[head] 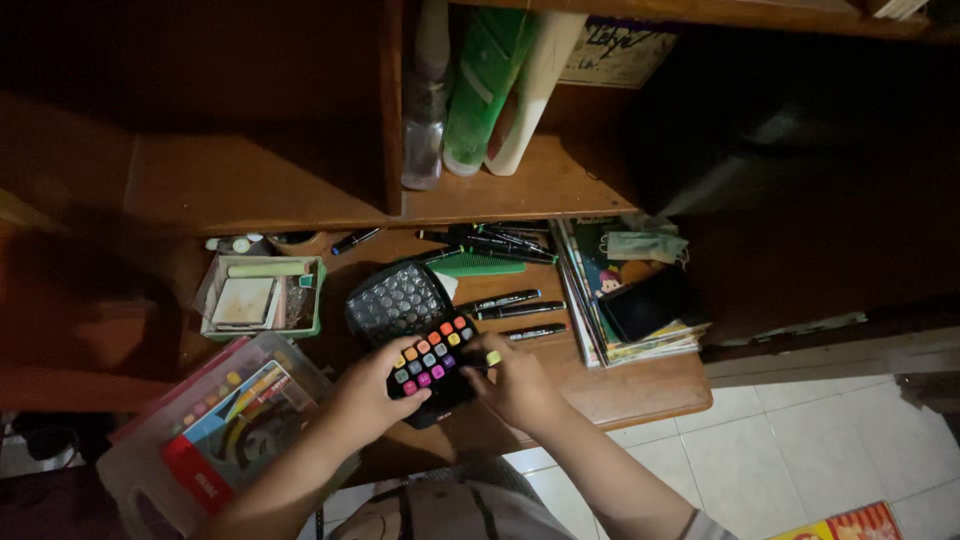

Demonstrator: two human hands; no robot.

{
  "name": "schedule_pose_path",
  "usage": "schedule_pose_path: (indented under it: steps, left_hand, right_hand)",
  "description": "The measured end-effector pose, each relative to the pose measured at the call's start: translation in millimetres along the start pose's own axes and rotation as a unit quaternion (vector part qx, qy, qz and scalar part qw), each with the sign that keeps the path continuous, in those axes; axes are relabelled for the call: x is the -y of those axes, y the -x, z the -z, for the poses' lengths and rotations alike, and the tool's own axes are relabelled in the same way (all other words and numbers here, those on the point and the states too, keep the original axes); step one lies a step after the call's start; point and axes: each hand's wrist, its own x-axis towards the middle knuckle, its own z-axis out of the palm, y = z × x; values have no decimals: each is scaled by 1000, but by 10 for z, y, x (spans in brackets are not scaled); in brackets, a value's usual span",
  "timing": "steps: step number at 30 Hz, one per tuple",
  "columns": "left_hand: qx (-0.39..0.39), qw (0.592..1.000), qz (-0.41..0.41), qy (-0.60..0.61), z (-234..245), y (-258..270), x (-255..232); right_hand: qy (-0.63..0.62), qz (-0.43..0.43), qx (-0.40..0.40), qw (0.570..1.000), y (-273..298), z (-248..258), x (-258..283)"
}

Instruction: The person opens a black marker case and places multiple colored markers into it one by one. They pick up markers from a wooden shelf and insert them into the case slots, continuing until the case is full.

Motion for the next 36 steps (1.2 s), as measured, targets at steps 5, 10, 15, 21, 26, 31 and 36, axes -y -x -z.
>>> schedule_pose_path:
  steps: [5,10,15,21,26,31,36]
  left_hand:
    - [7,1000,11,3,-4,25,67]
    - [-18,1000,-5,-14,-37,-16,112]
    - [-4,1000,22,-12,-23,-26,147]
    - [-7,999,33,-18,-9,-33,103]
    - [-6,999,43,-8,-11,-25,91]
    - [-14,1000,13,-5,-9,-17,140]
    - [-1,999,39,-29,23,-20,-9]
  right_hand:
    - [61,8,8,998,-58,-102,-91]
    - [57,62,12,996,-92,-79,-129]
    - [134,80,40,987,-87,-51,-113]
    - [179,48,93,978,-172,-5,-230]
    - [245,63,36,967,-142,-143,-223]
    - [42,-2,-8,999,-80,29,-22]
    - [99,42,-78,991,-6,99,229]
